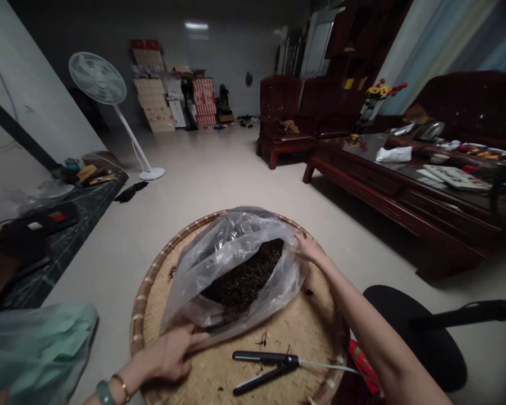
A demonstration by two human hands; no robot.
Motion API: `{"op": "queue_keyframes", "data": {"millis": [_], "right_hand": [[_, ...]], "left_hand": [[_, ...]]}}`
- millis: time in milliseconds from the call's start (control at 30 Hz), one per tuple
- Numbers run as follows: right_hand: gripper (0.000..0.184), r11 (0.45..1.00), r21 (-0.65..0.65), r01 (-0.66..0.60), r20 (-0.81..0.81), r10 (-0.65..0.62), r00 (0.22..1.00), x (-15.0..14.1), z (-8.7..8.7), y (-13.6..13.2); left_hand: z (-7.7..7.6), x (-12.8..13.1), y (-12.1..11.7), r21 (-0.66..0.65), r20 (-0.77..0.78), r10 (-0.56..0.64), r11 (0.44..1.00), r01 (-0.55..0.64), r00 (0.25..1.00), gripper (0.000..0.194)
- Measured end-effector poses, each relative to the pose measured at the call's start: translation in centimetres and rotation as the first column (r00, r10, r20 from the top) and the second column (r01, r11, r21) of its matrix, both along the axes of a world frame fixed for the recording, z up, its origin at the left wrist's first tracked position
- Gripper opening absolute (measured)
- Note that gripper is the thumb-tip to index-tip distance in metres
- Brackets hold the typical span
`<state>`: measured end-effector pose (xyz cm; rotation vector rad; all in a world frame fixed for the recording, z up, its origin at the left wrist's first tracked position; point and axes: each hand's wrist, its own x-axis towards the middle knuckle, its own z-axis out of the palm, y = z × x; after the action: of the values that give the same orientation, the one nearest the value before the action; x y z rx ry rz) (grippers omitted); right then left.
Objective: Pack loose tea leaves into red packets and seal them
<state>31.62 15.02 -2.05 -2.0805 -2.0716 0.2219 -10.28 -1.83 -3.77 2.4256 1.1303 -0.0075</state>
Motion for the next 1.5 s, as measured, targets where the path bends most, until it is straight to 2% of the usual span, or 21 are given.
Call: {"op": "queue_keyframes", "data": {"millis": [33,100,167,233,267,367,433,467,533,633,700,800,933,1033,1200,1300,1333,1367,1400,1467,1500], "right_hand": [[0.050,0.999,0.042,0.027,0.014,-0.028,1.000,-0.5,0.5,-0.5],[0.051,0.985,0.173,0.013,0.031,-0.018,0.999,-2.0,1.5,-1.5],[0.046,0.925,0.338,-0.175,0.057,0.165,0.985,-4.2,2.4,-2.1],[0.046,0.848,0.359,-0.389,0.129,0.368,0.921,-6.4,2.9,-1.8],[0.049,0.838,0.333,-0.432,0.160,0.401,0.902,-7.4,3.1,-1.3],[0.063,0.913,0.229,-0.337,0.155,0.307,0.939,-9.0,3.6,1.5],[0.067,0.960,0.157,-0.230,0.090,0.218,0.972,-9.1,3.8,3.9],[0.065,0.971,0.128,-0.201,0.064,0.194,0.979,-8.9,3.9,5.1],[0.058,0.980,0.086,-0.178,0.033,0.176,0.984,-8.1,3.8,7.0],[0.045,0.986,0.042,-0.159,0.002,0.159,0.987,-6.7,3.3,8.8],[0.038,0.991,0.018,-0.134,-0.023,0.134,0.991,-6.2,2.8,9.1],[0.032,0.992,-0.021,-0.122,-0.068,0.120,0.990,-5.9,2.6,8.9],[0.023,0.976,-0.096,-0.195,-0.164,0.178,0.970,-5.5,3.0,7.6],[0.018,0.960,-0.154,-0.234,-0.230,0.195,0.953,-4.2,3.1,6.2],[0.023,0.989,-0.102,-0.111,-0.214,0.087,0.973,-2.4,3.0,3.7],[0.038,0.992,0.121,-0.022,-0.165,0.042,0.985,-3.8,3.6,0.7],[0.041,0.962,0.270,-0.043,-0.137,0.082,0.987,-4.8,3.9,-0.6],[0.040,0.914,0.386,-0.124,-0.099,0.175,0.980,-6.0,4.1,-1.8],[0.037,0.859,0.437,-0.266,-0.041,0.315,0.948,-7.3,4.3,-2.9],[0.038,0.743,0.428,-0.515,0.096,0.529,0.843,-9.6,4.5,-4.4],[0.041,0.712,0.390,-0.584,0.140,0.580,0.802,-10.5,4.4,-4.7]], "left_hand": [[0.6,0.3,0.5,0.036,0.049,-0.010,0.999,0.008,0.999,0.042],[1.9,1.3,2.0,0.207,0.215,0.103,0.967,-0.148,0.971,0.032],[3.2,2.6,4.4,0.431,0.341,0.257,0.812,-0.393,0.904,0.031],[4.3,3.9,7.6,0.540,0.271,0.446,0.663,-0.518,0.853,0.037],[4.8,4.5,9.4,0.562,0.202,0.542,0.618,-0.550,0.816,0.042],[5.9,5.3,15.1,0.535,0.060,0.651,0.620,-0.575,0.757,0.061],[6.1,5.0,18.6,0.419,0.051,0.649,0.676,-0.605,0.760,0.076],[6.1,4.5,20.0,0.298,0.034,0.637,0.729,-0.616,0.770,0.080],[5.5,3.5,22.4,0.197,0.008,0.606,0.779,-0.596,0.795,0.074],[4.0,1.8,24.2,0.115,0.016,0.595,0.797,-0.592,0.804,0.048],[3.0,0.8,24.4,0.083,0.053,0.608,0.788,-0.610,0.792,0.035],[2.2,-0.8,23.7,0.028,0.135,0.638,0.762,-0.647,0.758,0.028],[2.3,-3.4,22.4,-0.062,0.245,0.658,0.743,-0.666,0.712,0.029],[2.4,-4.1,22.1,-0.084,0.312,0.657,0.739,-0.669,0.686,0.028],[2.6,-1.4,21.4,0.047,0.420,0.618,0.717,-0.696,0.665,0.028],[3.5,1.3,19.0,0.178,0.503,0.539,0.700,-0.692,0.675,0.042],[3.8,2.0,18.0,0.230,0.530,0.486,0.707,-0.669,0.695,0.044],[4.1,2.6,17.1,0.343,0.545,0.376,0.715,-0.609,0.749,0.043],[4.4,3.0,16.5,0.439,0.531,0.293,0.708,-0.554,0.795,0.043],[4.7,3.5,16.2,0.555,0.445,0.243,0.680,-0.479,0.862,0.044],[4.7,3.6,16.4,0.566,0.389,0.271,0.684,-0.461,0.880,0.044]]}}
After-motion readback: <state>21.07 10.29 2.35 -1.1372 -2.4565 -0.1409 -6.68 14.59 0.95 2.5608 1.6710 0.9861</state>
